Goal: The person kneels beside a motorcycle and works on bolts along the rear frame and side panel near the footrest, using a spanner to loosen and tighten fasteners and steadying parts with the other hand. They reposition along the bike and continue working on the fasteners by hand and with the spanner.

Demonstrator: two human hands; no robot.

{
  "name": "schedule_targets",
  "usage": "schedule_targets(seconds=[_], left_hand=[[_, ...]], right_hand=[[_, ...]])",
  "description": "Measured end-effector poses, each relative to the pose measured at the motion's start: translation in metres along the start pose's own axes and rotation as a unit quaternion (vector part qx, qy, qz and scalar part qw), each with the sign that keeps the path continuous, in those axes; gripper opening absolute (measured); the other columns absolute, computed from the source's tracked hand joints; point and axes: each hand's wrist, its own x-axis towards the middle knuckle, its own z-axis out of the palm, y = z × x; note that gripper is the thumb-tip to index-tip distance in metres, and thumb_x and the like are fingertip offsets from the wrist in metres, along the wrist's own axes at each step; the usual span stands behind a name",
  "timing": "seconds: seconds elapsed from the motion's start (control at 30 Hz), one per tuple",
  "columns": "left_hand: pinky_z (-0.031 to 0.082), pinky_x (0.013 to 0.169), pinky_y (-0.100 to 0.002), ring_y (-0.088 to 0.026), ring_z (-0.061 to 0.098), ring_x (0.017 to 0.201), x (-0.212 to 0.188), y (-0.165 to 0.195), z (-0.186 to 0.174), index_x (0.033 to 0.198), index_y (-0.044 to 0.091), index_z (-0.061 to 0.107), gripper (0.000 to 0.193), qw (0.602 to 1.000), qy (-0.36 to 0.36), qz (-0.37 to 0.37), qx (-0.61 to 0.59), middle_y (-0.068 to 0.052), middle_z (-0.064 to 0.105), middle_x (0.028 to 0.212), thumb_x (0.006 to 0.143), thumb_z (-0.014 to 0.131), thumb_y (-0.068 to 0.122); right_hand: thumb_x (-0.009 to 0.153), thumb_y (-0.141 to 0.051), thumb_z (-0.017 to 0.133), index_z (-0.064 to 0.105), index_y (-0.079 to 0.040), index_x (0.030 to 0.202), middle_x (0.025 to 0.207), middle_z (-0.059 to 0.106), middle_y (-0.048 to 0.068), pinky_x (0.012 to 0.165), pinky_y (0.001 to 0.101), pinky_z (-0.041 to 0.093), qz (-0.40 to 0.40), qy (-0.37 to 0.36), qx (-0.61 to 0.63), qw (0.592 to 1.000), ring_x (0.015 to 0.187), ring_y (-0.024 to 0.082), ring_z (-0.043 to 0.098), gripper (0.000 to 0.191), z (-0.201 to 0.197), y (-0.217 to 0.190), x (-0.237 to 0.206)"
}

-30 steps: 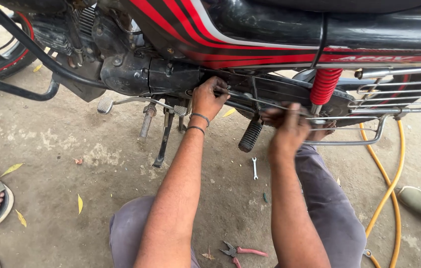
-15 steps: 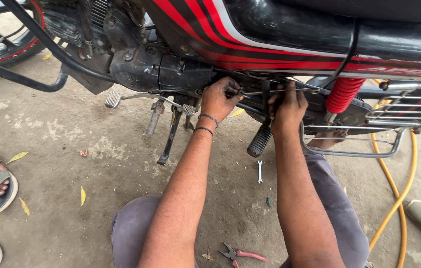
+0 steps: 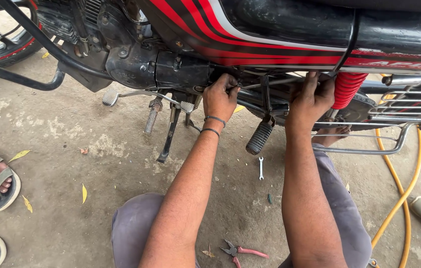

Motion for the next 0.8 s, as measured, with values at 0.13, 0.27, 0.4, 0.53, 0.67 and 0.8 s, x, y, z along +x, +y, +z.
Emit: schedule_targets(seconds=[0.13, 0.27, 0.4, 0.53, 0.67, 0.8], left_hand=[[0.058, 0.068, -0.035, -0.021, 0.075, 0.077, 0.002, 0.001, -0.002, 0.091, 0.009, 0.065, 0.019, 1.000, 0.002, 0.024, -0.001, -0.003, 0.076, 0.083, 0.082, 0.082, 0.008], [0.057, 0.067, -0.035, -0.021, 0.076, 0.076, 0.001, 0.002, -0.002, 0.092, 0.008, 0.065, 0.019, 1.000, -0.006, -0.003, -0.001, -0.003, 0.076, 0.084, 0.083, 0.081, 0.008], [0.058, 0.067, -0.034, -0.021, 0.076, 0.076, 0.002, 0.005, -0.003, 0.091, 0.009, 0.066, 0.018, 1.000, -0.008, -0.003, 0.001, -0.003, 0.076, 0.083, 0.082, 0.081, 0.008], [0.060, 0.068, -0.032, -0.019, 0.077, 0.078, 0.006, 0.002, -0.009, 0.089, 0.009, 0.068, 0.017, 0.999, -0.026, 0.018, -0.024, -0.003, 0.077, 0.085, 0.081, 0.082, 0.009], [0.061, 0.070, -0.031, -0.017, 0.078, 0.077, 0.010, -0.005, -0.014, 0.088, 0.011, 0.071, 0.013, 0.997, -0.076, 0.006, -0.020, -0.002, 0.079, 0.085, 0.080, 0.081, 0.009], [0.061, 0.069, -0.031, -0.018, 0.078, 0.077, 0.011, -0.007, -0.014, 0.088, 0.010, 0.070, 0.015, 0.996, -0.084, 0.021, -0.015, -0.003, 0.078, 0.085, 0.080, 0.082, 0.008]], right_hand=[[0.110, -0.015, 0.069, 0.059, 0.002, 0.108, 0.094, 0.069, 0.013, 0.075, 0.0406, 0.054, -0.156, 0.009, -0.321, 0.934, 0.082, 0.026, 0.065, 0.020, -0.032, 0.011, -0.013], [0.098, -0.017, 0.074, 0.066, 0.002, 0.110, 0.114, 0.063, 0.024, 0.086, 0.0498, 0.051, -0.247, -0.081, -0.510, 0.820, 0.102, 0.040, 0.061, 0.024, -0.040, 0.013, -0.037], [0.095, -0.018, 0.076, 0.071, -0.004, 0.101, 0.104, 0.063, 0.020, 0.082, 0.0521, 0.048, -0.207, -0.207, -0.534, 0.793, 0.094, 0.043, 0.058, 0.017, -0.040, 0.001, -0.025], [0.099, -0.017, 0.072, 0.070, -0.007, 0.101, 0.097, 0.066, 0.014, 0.086, 0.0485, 0.049, -0.128, -0.269, -0.459, 0.837, 0.097, 0.038, 0.061, 0.011, -0.046, -0.004, -0.004], [0.098, -0.012, 0.072, 0.069, -0.004, 0.106, 0.104, 0.060, 0.018, 0.088, 0.0495, 0.047, -0.189, -0.269, -0.447, 0.832, 0.102, 0.040, 0.056, 0.011, -0.049, -0.001, -0.007], [0.092, -0.007, 0.075, 0.067, -0.002, 0.109, 0.112, 0.057, 0.021, 0.092, 0.0515, 0.048, -0.209, -0.275, -0.448, 0.824, 0.108, 0.042, 0.054, 0.019, -0.048, -0.011, -0.010]])
